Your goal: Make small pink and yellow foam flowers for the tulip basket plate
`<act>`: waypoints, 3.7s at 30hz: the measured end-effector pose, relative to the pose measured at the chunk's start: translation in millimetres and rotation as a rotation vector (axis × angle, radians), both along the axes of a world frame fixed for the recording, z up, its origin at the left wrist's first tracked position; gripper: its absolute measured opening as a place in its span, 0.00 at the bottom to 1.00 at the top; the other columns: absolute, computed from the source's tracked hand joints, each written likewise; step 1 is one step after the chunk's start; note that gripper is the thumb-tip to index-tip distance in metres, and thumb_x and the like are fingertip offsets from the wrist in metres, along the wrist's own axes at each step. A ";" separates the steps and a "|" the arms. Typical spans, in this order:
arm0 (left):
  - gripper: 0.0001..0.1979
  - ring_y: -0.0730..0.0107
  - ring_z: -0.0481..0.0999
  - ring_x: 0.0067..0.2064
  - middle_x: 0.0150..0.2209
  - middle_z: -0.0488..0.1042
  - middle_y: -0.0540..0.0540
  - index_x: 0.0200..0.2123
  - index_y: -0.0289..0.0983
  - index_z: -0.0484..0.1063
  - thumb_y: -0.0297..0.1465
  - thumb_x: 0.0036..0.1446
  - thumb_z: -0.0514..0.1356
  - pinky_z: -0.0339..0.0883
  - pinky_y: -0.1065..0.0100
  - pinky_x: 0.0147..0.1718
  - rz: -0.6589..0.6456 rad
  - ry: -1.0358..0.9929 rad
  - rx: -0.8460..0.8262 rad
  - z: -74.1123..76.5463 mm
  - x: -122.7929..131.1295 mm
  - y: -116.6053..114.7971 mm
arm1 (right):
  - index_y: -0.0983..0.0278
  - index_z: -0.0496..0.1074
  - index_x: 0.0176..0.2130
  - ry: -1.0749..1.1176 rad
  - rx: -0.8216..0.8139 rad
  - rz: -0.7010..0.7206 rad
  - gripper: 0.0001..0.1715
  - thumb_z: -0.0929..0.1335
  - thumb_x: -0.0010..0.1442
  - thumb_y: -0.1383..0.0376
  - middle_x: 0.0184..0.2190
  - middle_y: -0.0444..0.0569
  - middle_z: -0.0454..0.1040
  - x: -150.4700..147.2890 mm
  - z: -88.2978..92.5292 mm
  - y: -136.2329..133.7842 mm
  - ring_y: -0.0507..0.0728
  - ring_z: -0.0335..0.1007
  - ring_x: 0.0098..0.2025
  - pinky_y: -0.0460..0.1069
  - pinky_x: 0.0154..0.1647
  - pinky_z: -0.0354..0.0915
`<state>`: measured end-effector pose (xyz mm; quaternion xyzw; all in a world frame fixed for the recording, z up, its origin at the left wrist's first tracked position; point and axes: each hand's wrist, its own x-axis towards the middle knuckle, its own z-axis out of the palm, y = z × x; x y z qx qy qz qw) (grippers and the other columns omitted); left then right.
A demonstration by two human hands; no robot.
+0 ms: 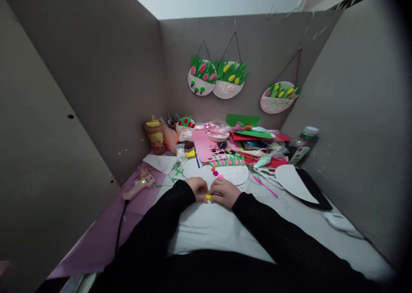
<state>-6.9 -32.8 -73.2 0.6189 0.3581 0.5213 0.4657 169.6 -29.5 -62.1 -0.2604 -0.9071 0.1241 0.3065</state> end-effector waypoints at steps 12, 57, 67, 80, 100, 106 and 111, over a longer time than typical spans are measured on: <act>0.20 0.73 0.66 0.28 0.28 0.68 0.48 0.30 0.36 0.73 0.45 0.38 0.65 0.58 0.72 0.28 -0.356 0.994 0.267 25.4 -21.2 19.2 | 0.62 0.74 0.31 -0.018 -0.039 0.033 0.03 0.70 0.51 0.65 0.29 0.47 0.72 4.7 3.5 -1.1 0.55 0.65 0.35 0.51 0.40 0.61; 0.10 0.71 0.70 0.30 0.31 0.68 0.43 0.34 0.34 0.65 0.33 0.51 0.58 0.64 0.69 0.28 -0.227 -0.811 -0.708 54.2 5.3 27.6 | 0.61 0.71 0.36 0.364 0.184 -0.361 0.09 0.64 0.55 0.70 0.40 0.51 0.64 -32.7 21.2 13.7 0.58 0.62 0.44 0.55 0.45 0.64; 0.17 0.82 0.59 0.15 0.17 0.64 0.53 0.21 0.33 0.66 0.42 0.45 0.61 0.52 0.75 0.16 -0.073 -0.028 -0.338 28.9 5.2 41.2 | 0.63 0.71 0.34 0.413 0.245 -0.403 0.06 0.64 0.57 0.69 0.39 0.52 0.65 -20.9 24.4 19.0 0.58 0.63 0.43 0.54 0.45 0.64; 0.20 0.82 0.56 0.16 0.16 0.61 0.56 0.28 0.33 0.68 0.46 0.44 0.59 0.50 0.75 0.15 -0.032 0.177 -0.141 39.3 -0.4 37.3 | 0.61 0.72 0.34 0.512 0.188 -0.378 0.06 0.65 0.55 0.68 0.36 0.51 0.66 -21.2 21.0 21.6 0.57 0.64 0.41 0.55 0.43 0.64; 0.17 0.82 0.55 0.13 0.11 0.60 0.55 0.19 0.34 0.67 0.42 0.42 0.63 0.46 0.75 0.12 -0.037 0.105 -0.368 48.4 1.8 33.0 | 0.61 0.70 0.33 0.475 0.250 -0.362 0.05 0.64 0.56 0.68 0.37 0.51 0.67 -21.2 24.6 16.4 0.58 0.64 0.42 0.56 0.43 0.64; 0.06 0.80 0.66 0.19 0.24 0.70 0.50 0.28 0.35 0.67 0.30 0.44 0.61 0.56 0.77 0.15 0.106 -0.239 -0.564 54.0 -1.7 39.8 | 0.63 0.68 0.34 0.683 0.164 -0.569 0.09 0.61 0.60 0.63 0.37 0.53 0.66 -14.3 28.2 21.2 0.57 0.64 0.40 0.49 0.28 0.65; 0.13 0.81 0.63 0.20 0.24 0.66 0.51 0.33 0.33 0.69 0.33 0.43 0.63 0.59 0.75 0.18 -0.052 -0.393 -0.672 54.0 0.9 34.4 | 0.62 0.72 0.36 0.582 0.132 -0.426 0.09 0.64 0.58 0.63 0.37 0.51 0.66 -19.6 22.6 20.9 0.57 0.64 0.41 0.51 0.33 0.67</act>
